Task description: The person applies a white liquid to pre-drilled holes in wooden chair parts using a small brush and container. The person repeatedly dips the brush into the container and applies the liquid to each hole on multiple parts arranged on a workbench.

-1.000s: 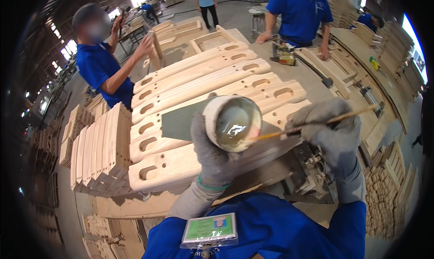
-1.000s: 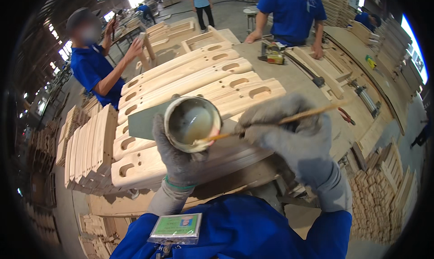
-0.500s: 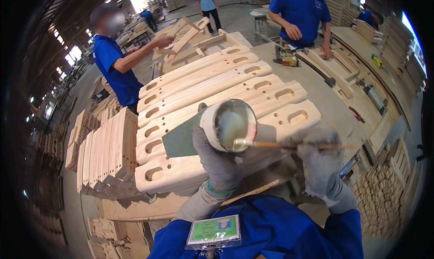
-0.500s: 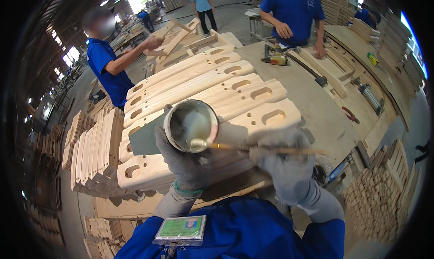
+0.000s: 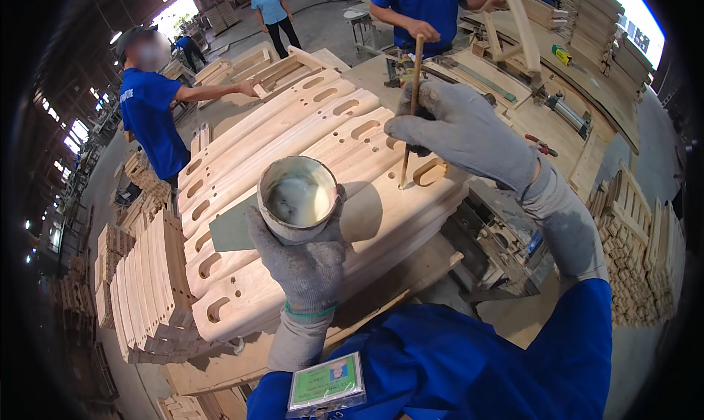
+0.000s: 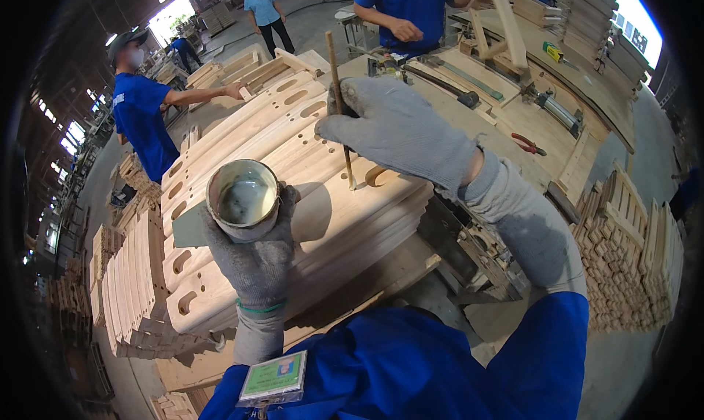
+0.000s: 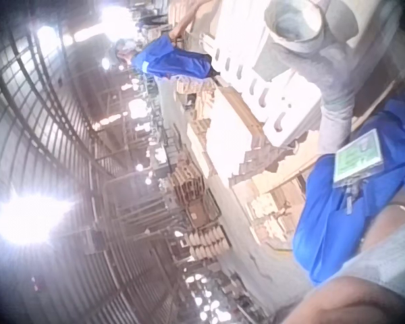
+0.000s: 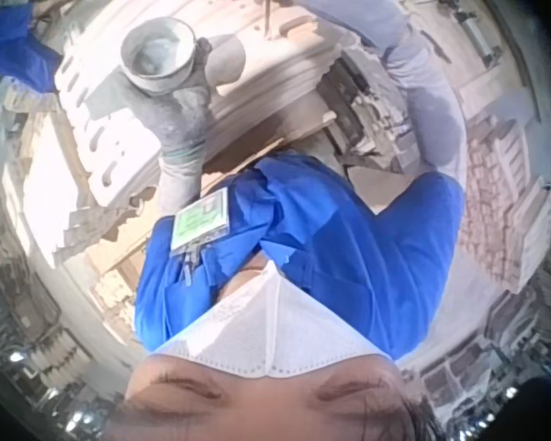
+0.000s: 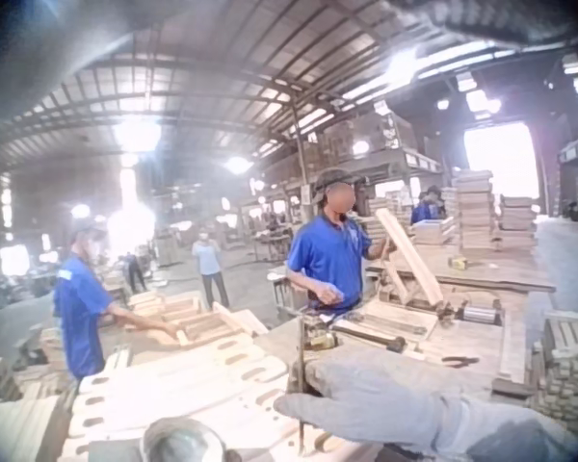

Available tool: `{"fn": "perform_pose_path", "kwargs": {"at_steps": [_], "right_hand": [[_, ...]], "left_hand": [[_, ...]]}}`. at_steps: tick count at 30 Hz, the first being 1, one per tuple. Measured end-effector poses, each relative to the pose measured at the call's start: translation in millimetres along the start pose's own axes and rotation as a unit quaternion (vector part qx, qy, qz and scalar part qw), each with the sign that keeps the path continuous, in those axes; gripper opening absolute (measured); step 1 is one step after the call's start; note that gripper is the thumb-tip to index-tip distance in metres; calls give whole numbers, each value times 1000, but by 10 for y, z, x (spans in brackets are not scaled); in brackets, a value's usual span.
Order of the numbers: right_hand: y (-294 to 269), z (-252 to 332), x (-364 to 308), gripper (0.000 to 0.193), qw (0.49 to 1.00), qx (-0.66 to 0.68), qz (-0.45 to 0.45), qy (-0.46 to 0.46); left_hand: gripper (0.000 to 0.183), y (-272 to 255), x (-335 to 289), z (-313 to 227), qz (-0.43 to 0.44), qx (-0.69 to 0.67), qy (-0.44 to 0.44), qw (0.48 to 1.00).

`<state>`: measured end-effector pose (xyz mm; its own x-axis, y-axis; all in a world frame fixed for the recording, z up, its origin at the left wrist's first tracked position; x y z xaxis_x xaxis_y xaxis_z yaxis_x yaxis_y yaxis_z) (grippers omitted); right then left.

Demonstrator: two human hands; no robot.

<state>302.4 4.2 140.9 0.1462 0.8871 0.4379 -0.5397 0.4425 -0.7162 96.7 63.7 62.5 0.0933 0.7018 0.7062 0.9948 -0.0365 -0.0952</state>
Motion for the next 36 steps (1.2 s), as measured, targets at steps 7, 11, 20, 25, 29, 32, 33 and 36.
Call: {"fn": "perform_pose_path", "kwargs": {"at_steps": [7, 11, 20, 25, 29, 32, 33, 36], "right_hand": [[182, 95, 34, 19, 996, -64, 55, -25], [62, 95, 163, 18, 997, -65, 26, -23], [219, 44, 263, 27, 998, -43, 37, -20], [141, -45, 204, 36, 995, -30, 67, 61], [249, -65, 172, 38, 993, -22, 111, 24], [256, -47, 198, 39, 988, 19, 136, 77], [238, -21, 217, 35, 991, -19, 128, 40], [220, -31, 313, 24, 991, 28, 132, 10]], "left_hand": [[49, -28, -21, 25, -10, -45, -22, 999], [52, -23, -16, 48, -22, -81, -34, 996], [60, -47, -32, 12, -7, 47, 30, 998], [64, -35, -66, 45, 1, 46, 39, 998], [60, -4, -10, -49, 35, 113, 39, 992], [48, 17, -106, 360, -58, -362, -212, 906], [46, 96, -156, 415, -64, -468, -257, 843], [46, 143, -254, 449, -52, -497, -294, 815]]}}
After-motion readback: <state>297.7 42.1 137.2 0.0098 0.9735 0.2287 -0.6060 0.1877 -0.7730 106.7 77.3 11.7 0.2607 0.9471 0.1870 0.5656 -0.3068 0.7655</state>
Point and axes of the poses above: each hand's wrist, its own x-axis towards the middle knuckle, its own y-axis out of the palm, z = x × y, the point moved 9 cm from there along x, towards the middle knuckle, and after that the axes turned 7 degrees about y, right-handed, at the moved point
